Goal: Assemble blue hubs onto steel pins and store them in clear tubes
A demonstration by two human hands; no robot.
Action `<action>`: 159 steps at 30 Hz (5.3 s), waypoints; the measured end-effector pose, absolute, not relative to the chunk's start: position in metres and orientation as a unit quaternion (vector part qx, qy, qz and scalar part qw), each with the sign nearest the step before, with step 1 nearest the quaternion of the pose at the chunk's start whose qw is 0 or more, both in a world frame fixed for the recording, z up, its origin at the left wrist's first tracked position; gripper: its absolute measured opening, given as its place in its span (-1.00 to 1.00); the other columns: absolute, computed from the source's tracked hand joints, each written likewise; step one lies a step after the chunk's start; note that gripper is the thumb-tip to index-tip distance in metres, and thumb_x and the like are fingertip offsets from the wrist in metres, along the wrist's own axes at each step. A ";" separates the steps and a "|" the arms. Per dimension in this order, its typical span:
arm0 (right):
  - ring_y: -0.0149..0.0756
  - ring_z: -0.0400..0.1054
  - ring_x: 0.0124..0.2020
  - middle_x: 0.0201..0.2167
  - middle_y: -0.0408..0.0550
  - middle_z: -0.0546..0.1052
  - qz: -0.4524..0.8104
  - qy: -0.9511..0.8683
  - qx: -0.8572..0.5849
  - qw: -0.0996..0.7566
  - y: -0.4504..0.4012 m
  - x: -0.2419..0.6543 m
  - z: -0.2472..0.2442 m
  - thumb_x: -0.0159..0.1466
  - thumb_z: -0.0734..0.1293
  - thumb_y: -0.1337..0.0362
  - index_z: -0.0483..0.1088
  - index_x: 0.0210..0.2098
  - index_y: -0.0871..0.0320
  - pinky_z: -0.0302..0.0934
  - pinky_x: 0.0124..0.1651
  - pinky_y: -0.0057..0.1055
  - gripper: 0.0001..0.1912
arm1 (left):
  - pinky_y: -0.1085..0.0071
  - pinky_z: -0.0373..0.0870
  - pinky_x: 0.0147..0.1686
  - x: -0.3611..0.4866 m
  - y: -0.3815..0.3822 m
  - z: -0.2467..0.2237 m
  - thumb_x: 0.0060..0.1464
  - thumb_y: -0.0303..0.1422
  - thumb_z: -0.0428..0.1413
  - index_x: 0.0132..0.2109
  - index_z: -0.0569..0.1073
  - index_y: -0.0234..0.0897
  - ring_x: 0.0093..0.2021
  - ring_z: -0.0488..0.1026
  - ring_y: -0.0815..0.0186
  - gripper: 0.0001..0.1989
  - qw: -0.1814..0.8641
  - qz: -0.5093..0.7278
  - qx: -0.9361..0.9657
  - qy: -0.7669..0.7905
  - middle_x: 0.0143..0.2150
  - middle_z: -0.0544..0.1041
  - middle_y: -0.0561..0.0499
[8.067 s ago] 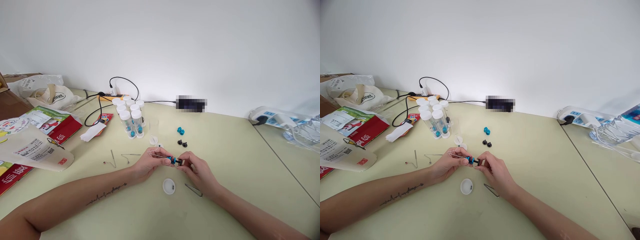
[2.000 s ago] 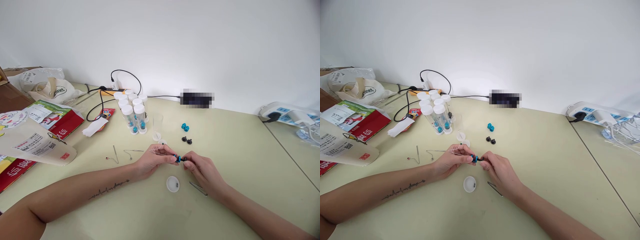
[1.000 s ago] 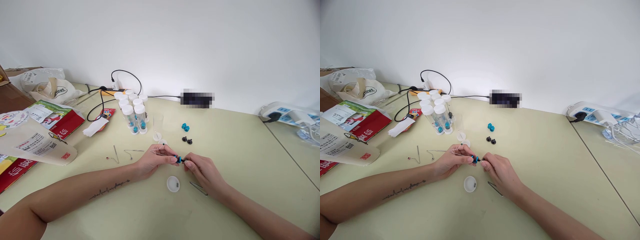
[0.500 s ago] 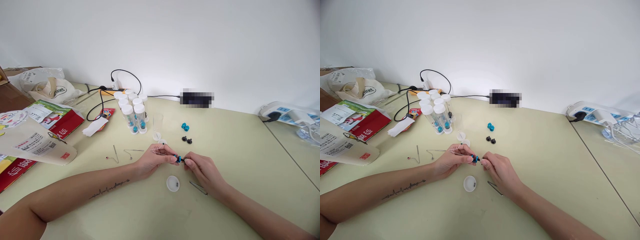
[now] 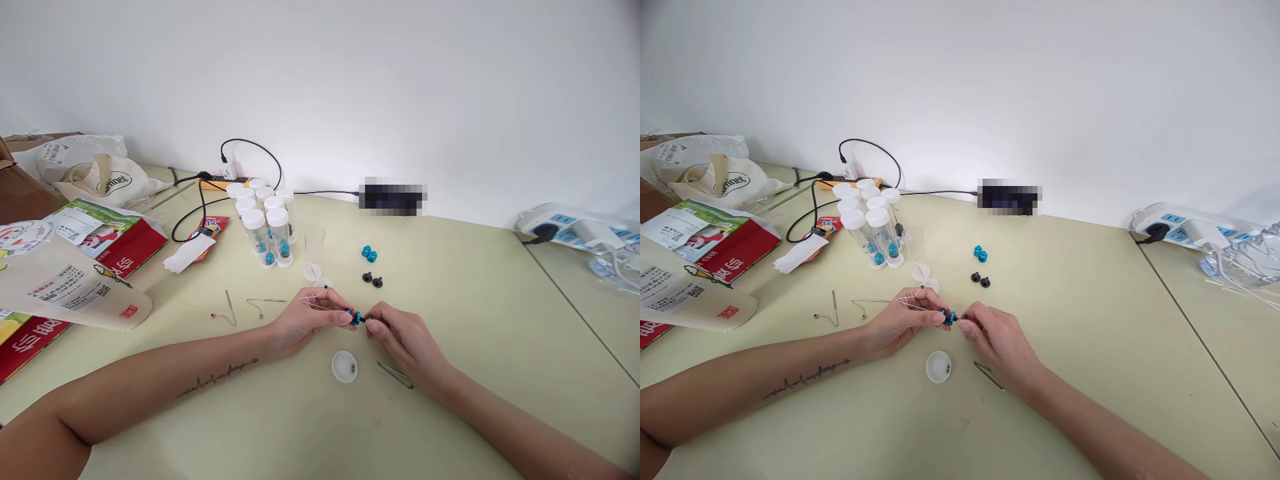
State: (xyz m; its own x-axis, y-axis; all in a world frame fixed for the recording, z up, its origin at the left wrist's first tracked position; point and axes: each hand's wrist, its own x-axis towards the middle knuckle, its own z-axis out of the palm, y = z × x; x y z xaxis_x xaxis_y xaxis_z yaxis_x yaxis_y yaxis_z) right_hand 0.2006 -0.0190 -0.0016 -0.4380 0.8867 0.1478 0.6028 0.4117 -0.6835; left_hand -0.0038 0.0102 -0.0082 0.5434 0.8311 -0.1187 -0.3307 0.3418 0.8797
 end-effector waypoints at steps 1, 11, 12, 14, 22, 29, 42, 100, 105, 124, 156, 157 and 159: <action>-0.42 0.09 -0.57 -0.60 -0.24 0.24 0.280 -0.800 -0.467 0.252 -0.019 0.201 -0.001 0.38 0.06 0.18 0.21 -0.38 0.09 -0.01 -0.49 -0.49 -0.74 | 0.27 0.38 -0.10 -0.004 0.010 -0.008 -0.11 -0.45 0.27 -0.30 0.53 -0.39 -0.30 0.51 0.28 -0.84 0.766 0.377 0.432 0.290 -0.33 0.55 -0.05; -0.43 0.12 -0.59 -0.60 -0.24 0.28 0.271 -0.800 -0.463 0.269 -0.018 0.200 -0.003 0.36 0.10 0.19 0.23 -0.37 0.09 0.01 -0.51 -0.51 -0.78 | 0.28 0.38 -0.11 -0.004 0.010 -0.008 -0.10 -0.45 0.26 -0.30 0.53 -0.38 -0.30 0.52 0.28 -0.84 0.765 0.376 0.435 0.289 -0.34 0.55 -0.04; -0.43 0.09 -0.61 -0.63 -0.25 0.24 0.275 -0.800 -0.464 0.262 -0.018 0.200 -0.002 0.37 0.08 0.17 0.22 -0.41 0.10 -0.01 -0.53 -0.51 -0.74 | 0.27 0.38 -0.11 -0.004 0.010 -0.008 -0.10 -0.45 0.26 -0.30 0.53 -0.38 -0.29 0.52 0.28 -0.85 0.766 0.375 0.436 0.287 -0.33 0.55 -0.05; -0.43 0.10 -0.61 -0.63 -0.25 0.25 0.276 -0.797 -0.471 0.260 -0.017 0.200 -0.002 0.37 0.09 0.18 0.23 -0.38 0.09 0.00 -0.53 -0.51 -0.76 | 0.28 0.37 -0.10 -0.005 0.010 -0.008 -0.10 -0.45 0.26 -0.30 0.53 -0.38 -0.29 0.52 0.28 -0.85 0.765 0.376 0.435 0.290 -0.33 0.55 -0.04; -0.43 0.11 -0.60 -0.62 -0.24 0.26 0.268 -0.802 -0.462 0.267 -0.018 0.201 -0.004 0.37 0.09 0.17 0.23 -0.40 0.10 -0.01 -0.53 -0.51 -0.75 | 0.27 0.39 -0.12 -0.004 0.010 -0.007 -0.12 -0.44 0.27 -0.31 0.53 -0.37 -0.29 0.51 0.28 -0.85 0.765 0.377 0.435 0.289 -0.34 0.55 -0.04; -0.45 0.19 -0.54 -0.42 -0.17 0.40 0.241 -0.801 -0.465 0.291 -0.017 0.200 -0.006 0.34 0.15 0.23 0.22 -0.21 0.07 0.07 -0.50 -0.52 -0.92 | 0.29 0.37 -0.09 -0.004 0.010 -0.008 -0.12 -0.44 0.27 -0.30 0.54 -0.37 -0.29 0.51 0.29 -0.83 0.761 0.389 0.426 0.297 -0.34 0.54 -0.03; -0.42 0.14 -0.58 -0.55 -0.20 0.32 0.298 -0.775 -0.491 0.264 -0.017 0.199 0.000 0.36 0.11 0.14 0.25 -0.30 0.09 0.02 -0.53 -0.51 -0.80 | 0.26 0.38 -0.07 -0.004 0.010 -0.006 -0.13 -0.44 0.28 -0.32 0.54 -0.37 -0.30 0.50 0.31 -0.84 0.764 0.392 0.416 0.299 -0.35 0.54 -0.02; -0.45 0.12 -0.59 -0.54 -0.21 0.32 0.272 -0.788 -0.480 0.274 -0.017 0.201 -0.004 0.35 0.12 0.16 0.24 -0.29 0.08 0.03 -0.53 -0.51 -0.82 | 0.29 0.37 -0.10 -0.004 0.010 -0.007 -0.13 -0.43 0.28 -0.30 0.53 -0.37 -0.30 0.51 0.30 -0.82 0.769 0.381 0.417 0.300 -0.33 0.56 -0.04; -0.46 0.10 -0.60 -0.58 -0.23 0.28 0.267 -0.794 -0.471 0.275 -0.017 0.201 -0.005 0.35 0.13 0.15 0.23 -0.32 0.09 0.01 -0.54 -0.52 -0.81 | 0.31 0.37 -0.11 -0.005 0.010 -0.007 -0.11 -0.44 0.27 -0.30 0.52 -0.37 -0.30 0.52 0.31 -0.83 0.771 0.375 0.421 0.296 -0.34 0.55 -0.02; -0.45 0.05 -0.62 -0.63 -0.25 0.22 0.288 -0.789 -0.475 0.262 -0.016 0.200 -0.005 0.36 0.11 0.13 0.23 -0.37 0.09 -0.03 -0.54 -0.51 -0.76 | 0.28 0.38 -0.10 -0.005 0.010 -0.007 -0.12 -0.44 0.27 -0.30 0.53 -0.38 -0.29 0.51 0.30 -0.83 0.773 0.376 0.421 0.290 -0.33 0.55 -0.04; -0.44 0.08 -0.62 -0.60 -0.23 0.29 0.243 -0.800 -0.482 0.263 -0.017 0.200 -0.001 0.36 0.11 0.15 0.25 -0.23 0.09 0.01 -0.54 -0.50 -0.82 | 0.35 0.37 -0.13 -0.004 0.010 -0.005 -0.14 -0.44 0.29 -0.32 0.53 -0.36 -0.33 0.51 0.34 -0.84 0.768 0.383 0.414 0.302 -0.37 0.54 0.01; -0.45 0.08 -0.62 -0.61 -0.23 0.28 0.246 -0.802 -0.478 0.262 -0.017 0.200 -0.001 0.36 0.10 0.14 0.25 -0.26 0.09 0.01 -0.55 -0.50 -0.80 | 0.35 0.37 -0.13 -0.004 0.010 -0.005 -0.14 -0.44 0.29 -0.32 0.53 -0.36 -0.33 0.51 0.33 -0.83 0.769 0.380 0.416 0.301 -0.37 0.54 0.00; -0.45 0.06 -0.63 -0.64 -0.24 0.24 0.263 -0.804 -0.469 0.254 -0.017 0.200 -0.001 0.38 0.07 0.13 0.25 -0.38 0.11 -0.01 -0.56 -0.50 -0.71 | 0.33 0.37 -0.13 -0.004 0.010 -0.005 -0.14 -0.43 0.29 -0.32 0.53 -0.37 -0.32 0.51 0.31 -0.83 0.772 0.372 0.420 0.297 -0.36 0.54 -0.02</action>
